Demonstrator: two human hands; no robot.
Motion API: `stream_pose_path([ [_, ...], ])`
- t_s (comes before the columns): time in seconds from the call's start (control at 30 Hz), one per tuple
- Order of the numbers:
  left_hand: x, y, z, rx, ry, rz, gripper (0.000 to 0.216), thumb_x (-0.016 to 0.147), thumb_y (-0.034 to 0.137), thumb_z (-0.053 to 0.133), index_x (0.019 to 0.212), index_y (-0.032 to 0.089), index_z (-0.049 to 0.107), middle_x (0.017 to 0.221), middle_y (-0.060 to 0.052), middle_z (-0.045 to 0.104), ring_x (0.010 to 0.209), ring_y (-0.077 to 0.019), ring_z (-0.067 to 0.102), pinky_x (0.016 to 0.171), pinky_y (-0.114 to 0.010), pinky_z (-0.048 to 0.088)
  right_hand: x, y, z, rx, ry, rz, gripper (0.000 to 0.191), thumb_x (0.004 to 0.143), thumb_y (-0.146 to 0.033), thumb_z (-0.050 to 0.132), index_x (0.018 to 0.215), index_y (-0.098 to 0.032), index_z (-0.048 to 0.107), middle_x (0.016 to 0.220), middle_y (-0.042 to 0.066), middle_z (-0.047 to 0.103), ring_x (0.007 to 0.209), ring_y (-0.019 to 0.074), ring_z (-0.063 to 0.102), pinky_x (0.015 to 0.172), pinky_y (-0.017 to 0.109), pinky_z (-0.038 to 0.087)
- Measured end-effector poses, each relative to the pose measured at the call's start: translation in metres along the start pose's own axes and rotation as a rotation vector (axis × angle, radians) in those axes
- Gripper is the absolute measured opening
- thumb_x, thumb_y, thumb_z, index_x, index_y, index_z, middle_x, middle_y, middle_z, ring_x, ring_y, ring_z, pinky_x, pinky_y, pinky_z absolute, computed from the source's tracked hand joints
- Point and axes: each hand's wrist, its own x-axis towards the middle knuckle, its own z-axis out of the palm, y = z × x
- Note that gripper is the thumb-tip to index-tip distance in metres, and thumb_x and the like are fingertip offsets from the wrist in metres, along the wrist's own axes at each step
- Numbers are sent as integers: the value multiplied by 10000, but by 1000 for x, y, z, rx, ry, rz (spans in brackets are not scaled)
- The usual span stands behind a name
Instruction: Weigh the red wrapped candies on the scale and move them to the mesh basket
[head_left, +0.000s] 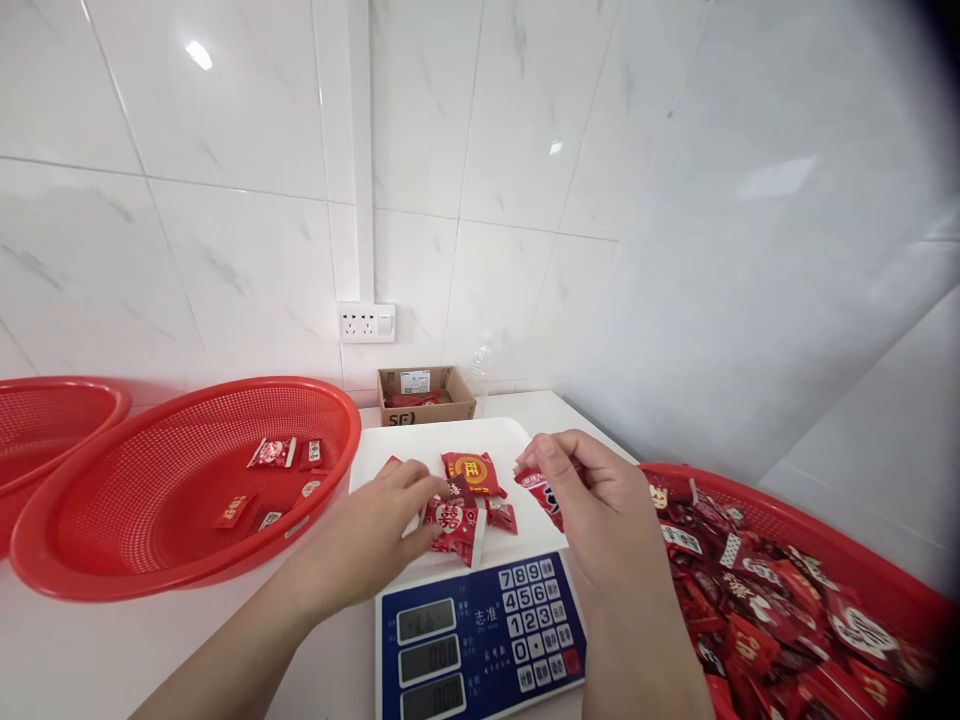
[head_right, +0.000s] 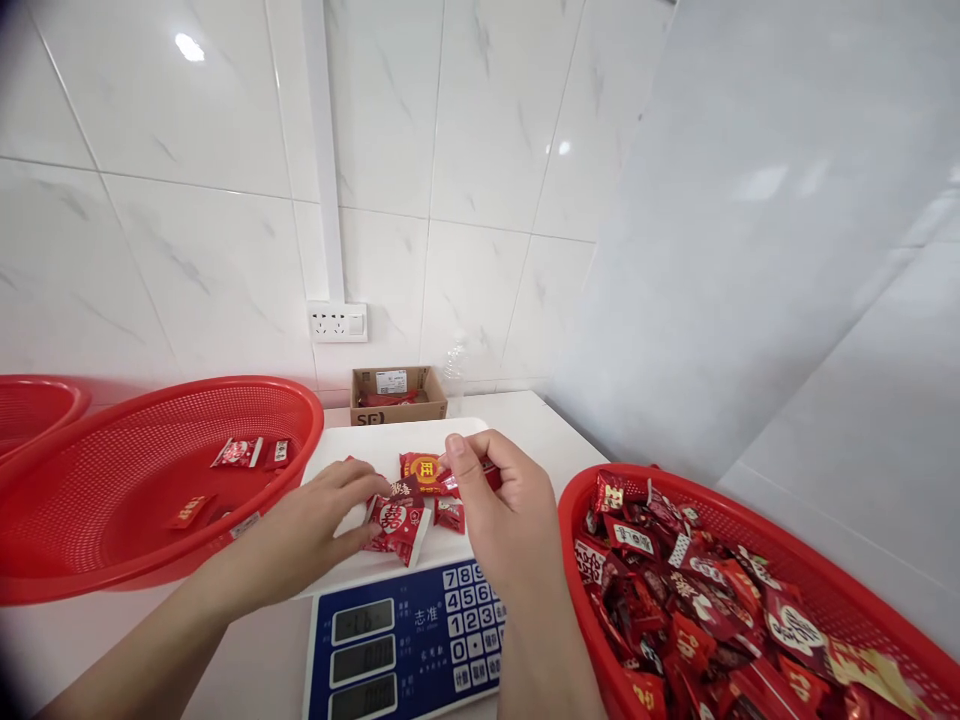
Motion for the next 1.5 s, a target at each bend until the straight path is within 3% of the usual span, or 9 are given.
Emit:
stream_pose_path([
  [0.17,-1,8,2,-70,-196,157,349,918,185,523,1220,316,637,1389,-59,533,1256,-281,517,1019,-412,446,3,2,-3,-99,-96,0,362,887,-514,555,697,-211,617,609,-14,602,557,148,503,515,255,385],
  [0.4,2,-4,5,-85,-98,3,380,918,370,562,1293,306,577,1547,-99,378,1324,-349,474,1014,-492,455,19,21,-7,-706,-466,34,142,876,-243,544,907,-223,682,883,56,753,765,233,640,637,317,383],
  [0.53,4,-11,7,-2,-53,-141,529,875,519,597,1319,237,545,1513,-153,427,1314,-386,479,1007,-537,445,23,33,0,-764,-525,53,125,778,-150,617,841,-227,693,879,64,763,768,251,645,609,305,345],
  [0.77,5,-12,12,-152,-97,-58,504,909,495,564,1352,264,504,1515,-99,438,1343,-315,466,1052,-478,440,21,37,17,-703,-550,-2,162,765,-92,590,853,-213,651,900,53,741,832,246,662,671,308,404],
  [0.9,5,-12,11,-133,-68,-90,604,911,525,542,1438,251,430,1584,-125,344,1447,-351,315,1134,-549,332,21,32,17,-604,-512,-38,170,846,-160,550,965,-220,656,1005,56,737,917,240,662,776,343,455],
  [1.0,4,-9,7,-158,65,-120,600,926,514,514,1445,228,423,1587,-133,339,1461,-344,284,1156,-555,295,20,26,12,-388,-357,-60,165,907,-274,515,965,-226,662,970,50,739,887,232,668,790,360,486],
  [1.2,-7,11,-6,-454,199,-80,468,921,484,540,1339,278,512,1368,-94,601,1246,-304,555,993,-415,486,3,5,10,48,21,-74,226,913,-425,565,994,-239,665,936,44,731,822,201,683,728,308,547],
  [1.37,-9,25,-5,-597,86,42,274,905,456,569,1024,223,651,1022,-63,714,938,-243,640,819,-316,516,-20,-5,31,261,-129,-74,243,975,-429,487,1062,-268,647,979,39,725,854,174,694,715,264,571],
  [1.5,-7,29,0,-725,56,31,372,926,516,503,789,192,625,830,-54,681,797,-216,595,726,-287,488,-29,-4,44,209,-260,-132,307,998,-437,425,1155,-282,638,1071,58,731,939,186,695,751,276,571],
])
